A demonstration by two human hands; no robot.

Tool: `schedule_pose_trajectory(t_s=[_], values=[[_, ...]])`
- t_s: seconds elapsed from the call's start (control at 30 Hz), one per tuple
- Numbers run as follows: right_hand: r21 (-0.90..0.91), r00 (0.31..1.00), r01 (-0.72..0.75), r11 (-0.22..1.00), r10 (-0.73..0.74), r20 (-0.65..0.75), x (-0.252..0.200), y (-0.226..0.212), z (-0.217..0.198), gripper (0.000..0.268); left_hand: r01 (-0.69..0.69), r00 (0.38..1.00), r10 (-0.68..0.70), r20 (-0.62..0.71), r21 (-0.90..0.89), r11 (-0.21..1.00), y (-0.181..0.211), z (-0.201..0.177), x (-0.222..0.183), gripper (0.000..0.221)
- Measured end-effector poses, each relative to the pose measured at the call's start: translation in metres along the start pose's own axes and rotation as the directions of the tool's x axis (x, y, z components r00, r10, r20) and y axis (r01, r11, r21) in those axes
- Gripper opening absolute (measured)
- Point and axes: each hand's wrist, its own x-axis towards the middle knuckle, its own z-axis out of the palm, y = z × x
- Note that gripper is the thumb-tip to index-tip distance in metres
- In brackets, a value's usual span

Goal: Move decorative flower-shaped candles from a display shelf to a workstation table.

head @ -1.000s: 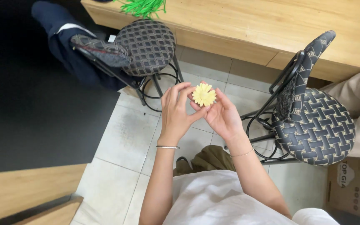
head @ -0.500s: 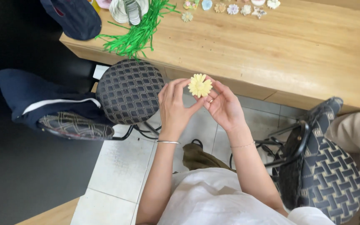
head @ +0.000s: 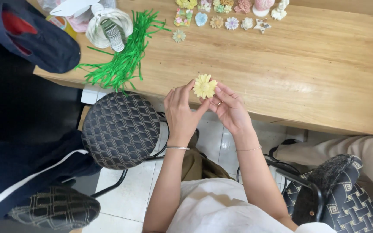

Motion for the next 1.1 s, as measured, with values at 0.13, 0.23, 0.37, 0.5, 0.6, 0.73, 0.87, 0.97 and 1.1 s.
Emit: schedule_pose_trajectory(t_s=[0.13, 0.23, 0.37, 0.5, 0.6, 0.73, 0.87, 0.97, 1.1], values=[[-0.029, 0.997, 0.001, 1.000, -0.003, -0.073, 0.047, -0.002, -0.020, 0.032, 0.014, 0.999, -0.013, 0.037, -0.025, 1.000, -0.024, 0.025, 0.032, 0.060], [-0.097, 0.995, -0.001, 0.995, -0.008, -0.100, 0.087, -0.005, -0.027, 0.029, -0.004, 0.997, 0.007, 0.072, -0.033, 0.999, -0.048, 0.039, 0.063, 0.061], [-0.203, 0.987, -0.031, 0.979, -0.002, -0.160, 0.133, -0.002, -0.037, 0.027, 0.044, 0.989, -0.034, 0.145, -0.065, 0.997, -0.081, 0.057, 0.094, 0.065], [-0.231, 0.979, -0.056, 0.971, 0.008, -0.204, 0.170, -0.002, -0.040, 0.024, 0.071, 0.979, -0.042, 0.200, -0.136, 0.988, -0.114, 0.080, 0.114, 0.069], [-0.196, 0.954, -0.077, 0.978, 0.015, -0.300, 0.203, 0.001, -0.057, 0.021, 0.106, 0.970, -0.074, 0.233, -0.125, 0.986, -0.129, 0.084, 0.129, 0.071], [-0.172, 0.940, -0.103, 0.980, 0.039, -0.340, 0.261, 0.013, -0.106, 0.019, 0.204, 0.949, -0.172, 0.264, -0.101, 0.974, -0.154, 0.092, 0.133, 0.061], [-0.217, 0.922, -0.170, 0.961, 0.077, -0.380, 0.315, 0.028, -0.143, 0.018, 0.254, 0.917, -0.237, 0.322, -0.010, 0.967, -0.166, 0.097, 0.129, 0.048], [-0.274, 0.921, -0.191, 0.943, 0.076, -0.383, 0.352, 0.042, -0.168, 0.018, 0.294, 0.903, -0.283, 0.324, 0.017, 0.956, -0.166, 0.097, 0.129, 0.043], [-0.363, 0.911, -0.225, 0.904, 0.063, -0.408, 0.386, 0.058, -0.191, 0.020, 0.354, 0.879, -0.346, 0.328, 0.039, 0.934, -0.168, 0.098, 0.126, 0.040]])
